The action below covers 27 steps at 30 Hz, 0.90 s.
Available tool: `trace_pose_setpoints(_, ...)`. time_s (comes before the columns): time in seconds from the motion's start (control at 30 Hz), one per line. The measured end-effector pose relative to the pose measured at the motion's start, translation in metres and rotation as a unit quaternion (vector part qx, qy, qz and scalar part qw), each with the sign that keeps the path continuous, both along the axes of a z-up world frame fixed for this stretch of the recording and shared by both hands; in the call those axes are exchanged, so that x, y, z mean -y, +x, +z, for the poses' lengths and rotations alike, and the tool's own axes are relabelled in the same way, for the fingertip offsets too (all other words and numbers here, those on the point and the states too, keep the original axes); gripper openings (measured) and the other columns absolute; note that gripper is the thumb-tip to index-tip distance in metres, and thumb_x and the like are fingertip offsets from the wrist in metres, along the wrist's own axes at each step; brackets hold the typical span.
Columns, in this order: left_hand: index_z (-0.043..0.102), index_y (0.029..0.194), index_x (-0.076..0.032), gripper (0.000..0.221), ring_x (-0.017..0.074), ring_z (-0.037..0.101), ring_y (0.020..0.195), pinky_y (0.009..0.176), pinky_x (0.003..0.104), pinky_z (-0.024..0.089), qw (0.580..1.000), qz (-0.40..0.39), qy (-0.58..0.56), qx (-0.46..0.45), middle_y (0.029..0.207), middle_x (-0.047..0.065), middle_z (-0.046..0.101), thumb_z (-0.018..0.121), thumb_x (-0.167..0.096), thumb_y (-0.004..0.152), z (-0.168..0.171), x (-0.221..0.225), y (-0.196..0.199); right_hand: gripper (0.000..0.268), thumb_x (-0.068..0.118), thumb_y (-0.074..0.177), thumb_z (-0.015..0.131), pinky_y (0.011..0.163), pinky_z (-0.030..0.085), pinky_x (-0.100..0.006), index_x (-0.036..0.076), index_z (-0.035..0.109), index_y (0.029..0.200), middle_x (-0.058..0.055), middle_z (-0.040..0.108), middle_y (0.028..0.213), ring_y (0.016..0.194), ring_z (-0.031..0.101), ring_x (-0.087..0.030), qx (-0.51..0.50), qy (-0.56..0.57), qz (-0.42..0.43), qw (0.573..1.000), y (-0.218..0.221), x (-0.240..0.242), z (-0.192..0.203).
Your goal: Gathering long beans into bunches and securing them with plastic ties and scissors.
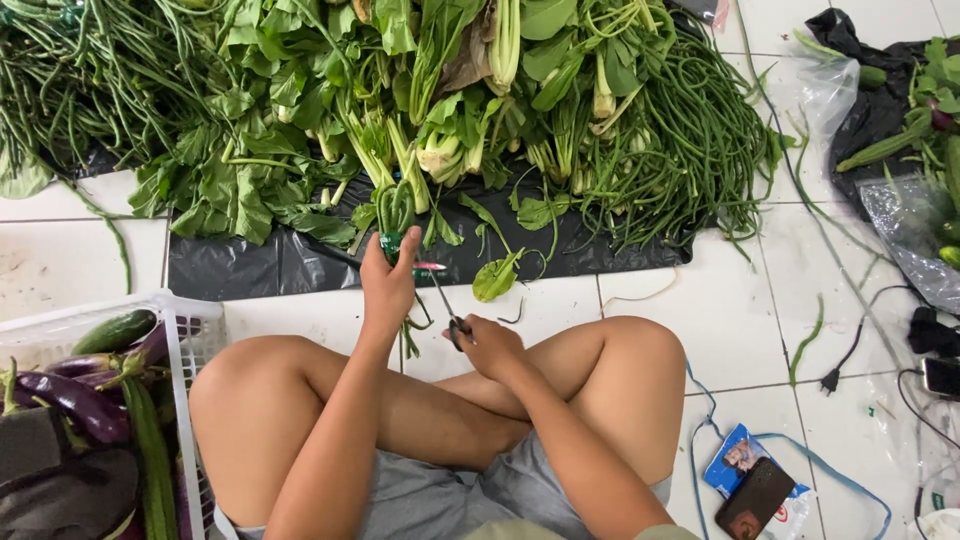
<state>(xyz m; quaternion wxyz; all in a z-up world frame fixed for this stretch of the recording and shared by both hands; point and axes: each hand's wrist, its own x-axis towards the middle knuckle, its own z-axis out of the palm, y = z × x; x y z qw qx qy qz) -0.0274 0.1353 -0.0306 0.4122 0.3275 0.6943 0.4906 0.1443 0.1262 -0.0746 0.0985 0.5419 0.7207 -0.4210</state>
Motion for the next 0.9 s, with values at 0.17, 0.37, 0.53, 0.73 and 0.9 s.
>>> trace_pose_setpoints(0.17, 0.062, 0.104, -0.003, 0.031, 0.0238, 0.067, 0.072, 0.073, 0.041, 0.055, 0.996, -0.008, 0.077, 0.031, 0.071, 0.014, 0.065, 0.065, -0.033, 0.104, -0.018, -0.004, -0.006, 0.035, 0.039, 0.103, 0.051, 0.077, 0.055, -0.046, 0.008, 0.066, 0.111, -0.013, 0.072, 0.099, 0.088, 0.073, -0.033, 0.128, 0.089, 0.056, 0.986, 0.019, -0.019, -0.071)
trace_pose_setpoints(0.37, 0.063, 0.095, -0.004, 0.019, 0.018, 0.069, 0.062, 0.063, 0.033, 0.055, 0.994, -0.016, 0.081, 0.075, 0.061, 0.011, 0.067, 0.07, -0.021, 0.098, -0.028, -0.004, -0.007, 0.034, 0.043, 0.099, 0.058, 0.081, 0.052, -0.047, 0.011, 0.069, 0.105, -0.009, 0.069, 0.099, 0.095, 0.072, -0.034, 0.195, 0.12, 0.059, 0.972, 0.023, -0.027, -0.093)
trace_pose_setpoints(0.53, 0.061, 0.079, -0.005, 0.019, 0.022, 0.072, 0.072, 0.079, 0.034, 0.052, 0.989, 0.027, 0.055, 0.134, 0.062, 0.013, 0.067, 0.068, -0.019, 0.089, -0.006, 0.007, -0.01, 0.042, 0.052, 0.099, 0.052, 0.096, 0.049, -0.048, 0.018, 0.072, 0.112, -0.008, 0.07, 0.115, 0.113, 0.068, -0.034, 0.147, 0.091, 0.025, 0.985, 0.017, -0.034, -0.054)
trace_pose_setpoints(0.73, 0.062, 0.068, -0.009, 0.025, 0.0205, 0.064, 0.079, 0.085, 0.033, 0.047, 0.982, -0.006, 0.058, 0.177, 0.075, 0.01, 0.071, 0.066, -0.027, 0.085, 0.007, 0.013, -0.019, 0.045, 0.026, 0.109, 0.039, 0.113, 0.038, -0.059, -0.002, 0.059, 0.138, -0.03, 0.061, 0.134, 0.133, 0.051, -0.049, -0.309, -0.003, -0.019, 0.951, -0.012, -0.04, 0.044)
trace_pose_setpoints(0.9, 0.058, 0.076, -0.008, 0.025, 0.0281, 0.054, 0.099, 0.093, 0.047, 0.042, 0.966, 0.004, 0.104, 0.236, 0.093, 0.014, 0.065, 0.062, -0.025, 0.094, 0.0, 0.02, -0.044, 0.056, 0.042, 0.11, 0.032, 0.111, 0.04, -0.047, 0.004, 0.061, 0.14, -0.019, 0.07, 0.131, 0.13, 0.059, -0.031, -0.482, -0.048, -0.003, 0.875, -0.017, -0.051, 0.067)
